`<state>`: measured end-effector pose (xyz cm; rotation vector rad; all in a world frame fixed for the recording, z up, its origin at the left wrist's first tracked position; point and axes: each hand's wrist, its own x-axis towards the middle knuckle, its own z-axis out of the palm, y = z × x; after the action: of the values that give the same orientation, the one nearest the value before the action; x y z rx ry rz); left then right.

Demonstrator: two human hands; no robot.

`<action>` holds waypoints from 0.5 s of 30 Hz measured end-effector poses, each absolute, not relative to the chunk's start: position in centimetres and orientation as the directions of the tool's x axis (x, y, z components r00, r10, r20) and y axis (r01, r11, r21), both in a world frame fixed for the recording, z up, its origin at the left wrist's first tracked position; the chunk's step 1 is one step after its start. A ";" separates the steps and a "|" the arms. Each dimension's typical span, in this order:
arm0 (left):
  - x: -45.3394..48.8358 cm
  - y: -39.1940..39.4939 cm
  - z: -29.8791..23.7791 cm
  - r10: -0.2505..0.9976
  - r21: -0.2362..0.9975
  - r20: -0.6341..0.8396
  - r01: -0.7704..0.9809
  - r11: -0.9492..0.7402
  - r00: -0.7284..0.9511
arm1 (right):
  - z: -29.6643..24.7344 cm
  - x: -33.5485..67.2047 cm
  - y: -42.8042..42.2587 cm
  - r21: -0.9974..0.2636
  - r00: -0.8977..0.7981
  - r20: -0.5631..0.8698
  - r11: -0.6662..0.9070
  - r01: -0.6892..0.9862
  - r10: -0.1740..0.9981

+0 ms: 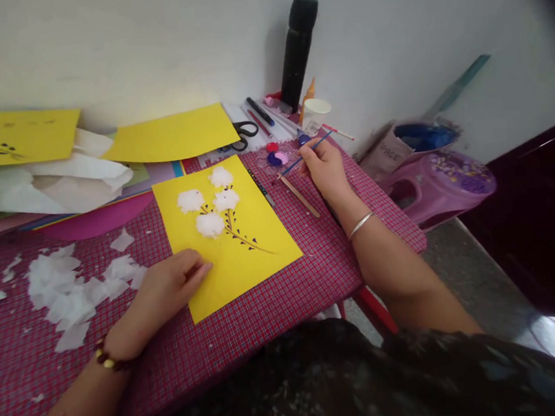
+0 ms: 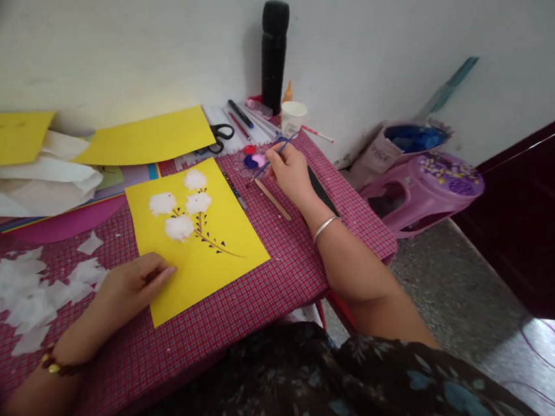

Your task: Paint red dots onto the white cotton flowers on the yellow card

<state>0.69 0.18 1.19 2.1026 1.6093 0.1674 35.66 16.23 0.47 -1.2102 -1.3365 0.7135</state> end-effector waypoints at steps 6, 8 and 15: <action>0.1 0.3 1.2 0.969 0.513 0.049 0.826 -0.234 0.244 | 0.5 36.1 16.4 -0.947 0.256 0.310 0.274 0.169 0.915; -0.3 0.4 1.5 0.976 0.510 0.114 0.832 -0.219 0.187 | 0.6 36.5 16.5 -0.950 0.284 0.306 0.271 0.156 0.909; -3.7 2.0 0.0 0.986 0.528 0.130 0.834 -0.161 0.108 | 1.8 37.6 15.6 -0.896 0.322 0.409 0.309 0.321 0.854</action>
<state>-3.65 1.95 -0.02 2.0697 1.7869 0.6592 37.55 15.63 1.77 -1.2615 -1.2472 0.5114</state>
